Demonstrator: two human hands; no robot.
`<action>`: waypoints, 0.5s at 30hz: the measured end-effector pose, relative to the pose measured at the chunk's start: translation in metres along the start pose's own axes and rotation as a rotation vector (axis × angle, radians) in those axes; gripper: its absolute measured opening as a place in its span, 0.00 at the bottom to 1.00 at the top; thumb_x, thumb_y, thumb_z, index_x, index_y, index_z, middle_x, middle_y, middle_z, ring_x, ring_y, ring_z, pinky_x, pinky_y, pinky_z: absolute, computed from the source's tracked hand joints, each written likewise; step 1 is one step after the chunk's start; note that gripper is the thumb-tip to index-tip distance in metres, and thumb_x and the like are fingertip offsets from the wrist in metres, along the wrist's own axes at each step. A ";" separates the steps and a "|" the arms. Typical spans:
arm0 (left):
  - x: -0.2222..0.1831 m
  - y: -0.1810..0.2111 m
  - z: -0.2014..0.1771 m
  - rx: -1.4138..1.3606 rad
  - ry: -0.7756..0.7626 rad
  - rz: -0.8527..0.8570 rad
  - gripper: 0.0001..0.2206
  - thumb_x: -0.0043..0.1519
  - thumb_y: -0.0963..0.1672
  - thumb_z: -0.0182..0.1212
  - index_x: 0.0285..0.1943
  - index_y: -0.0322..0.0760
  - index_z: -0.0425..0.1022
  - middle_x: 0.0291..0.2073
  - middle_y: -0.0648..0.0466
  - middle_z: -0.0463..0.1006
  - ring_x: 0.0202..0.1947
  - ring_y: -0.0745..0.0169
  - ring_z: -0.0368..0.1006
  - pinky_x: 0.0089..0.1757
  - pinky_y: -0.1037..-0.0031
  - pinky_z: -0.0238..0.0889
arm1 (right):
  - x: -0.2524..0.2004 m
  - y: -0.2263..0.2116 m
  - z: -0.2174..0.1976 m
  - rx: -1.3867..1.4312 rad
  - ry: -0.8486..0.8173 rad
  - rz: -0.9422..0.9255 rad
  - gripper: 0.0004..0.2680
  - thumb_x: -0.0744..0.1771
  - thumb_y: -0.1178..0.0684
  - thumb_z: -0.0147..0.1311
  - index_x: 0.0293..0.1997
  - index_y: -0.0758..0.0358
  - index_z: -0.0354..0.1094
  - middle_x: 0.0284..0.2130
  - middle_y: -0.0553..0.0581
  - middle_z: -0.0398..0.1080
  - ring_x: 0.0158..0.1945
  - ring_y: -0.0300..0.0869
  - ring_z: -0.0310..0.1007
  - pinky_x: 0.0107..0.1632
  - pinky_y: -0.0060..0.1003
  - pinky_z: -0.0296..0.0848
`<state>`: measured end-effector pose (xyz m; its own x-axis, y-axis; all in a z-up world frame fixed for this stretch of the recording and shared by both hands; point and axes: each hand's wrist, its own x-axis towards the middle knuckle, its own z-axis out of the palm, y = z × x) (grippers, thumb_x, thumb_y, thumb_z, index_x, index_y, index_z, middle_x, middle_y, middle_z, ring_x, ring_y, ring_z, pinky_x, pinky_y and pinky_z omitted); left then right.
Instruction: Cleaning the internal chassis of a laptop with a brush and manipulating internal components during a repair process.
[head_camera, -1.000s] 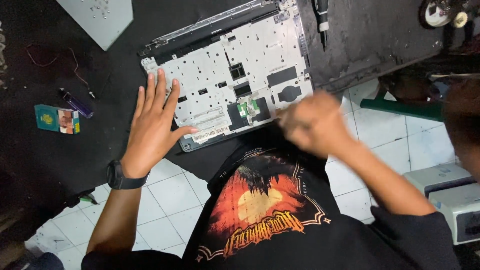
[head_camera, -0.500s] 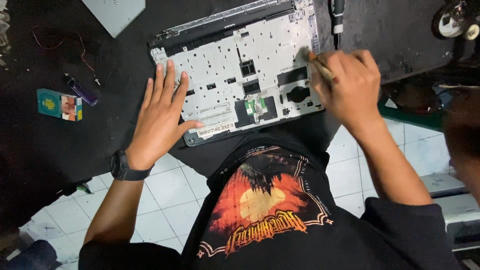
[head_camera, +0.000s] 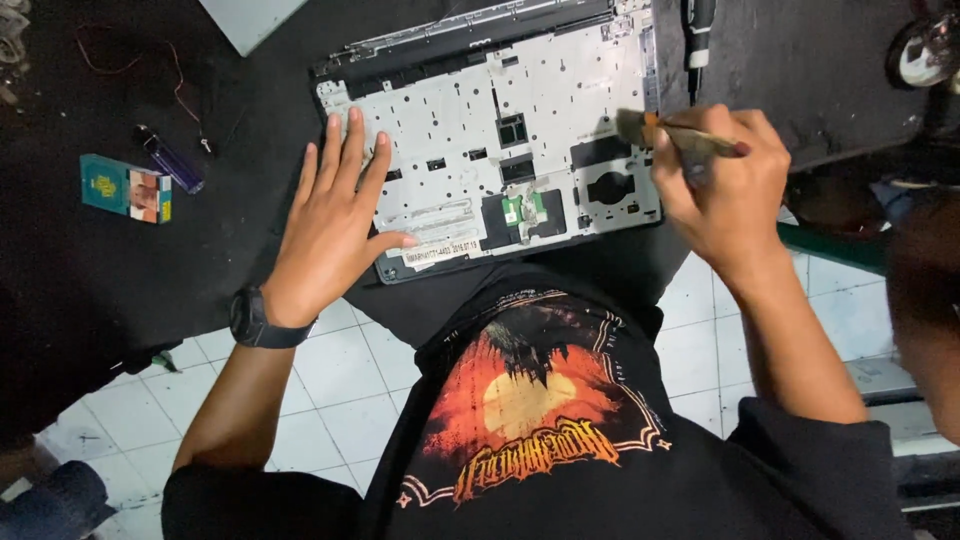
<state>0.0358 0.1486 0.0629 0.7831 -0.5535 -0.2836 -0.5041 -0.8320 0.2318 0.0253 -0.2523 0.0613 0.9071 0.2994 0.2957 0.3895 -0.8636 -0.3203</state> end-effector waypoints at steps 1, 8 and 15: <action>0.000 0.000 0.000 -0.003 0.000 -0.001 0.52 0.57 0.55 0.70 0.83 0.31 0.42 0.80 0.35 0.34 0.79 0.32 0.31 0.71 0.41 0.38 | -0.006 0.001 0.010 0.000 -0.003 -0.001 0.07 0.75 0.55 0.55 0.46 0.71 0.72 0.36 0.63 0.75 0.36 0.57 0.69 0.39 0.47 0.66; 0.001 0.001 -0.002 0.011 -0.024 -0.003 0.51 0.58 0.57 0.68 0.83 0.30 0.43 0.80 0.35 0.34 0.79 0.32 0.31 0.70 0.43 0.42 | -0.012 -0.019 0.044 0.131 -0.086 0.022 0.08 0.72 0.53 0.56 0.39 0.66 0.65 0.27 0.57 0.71 0.27 0.46 0.68 0.27 0.40 0.66; 0.001 0.001 -0.004 -0.016 -0.021 -0.012 0.50 0.58 0.56 0.68 0.83 0.31 0.42 0.80 0.35 0.34 0.79 0.32 0.31 0.71 0.42 0.39 | -0.025 0.011 0.032 0.179 -0.081 0.181 0.08 0.75 0.56 0.54 0.40 0.69 0.66 0.25 0.57 0.69 0.21 0.41 0.64 0.21 0.38 0.63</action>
<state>0.0375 0.1472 0.0665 0.7812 -0.5442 -0.3059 -0.4887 -0.8380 0.2428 0.0117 -0.2562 0.0217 0.9716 0.1845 0.1480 0.2351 -0.8229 -0.5173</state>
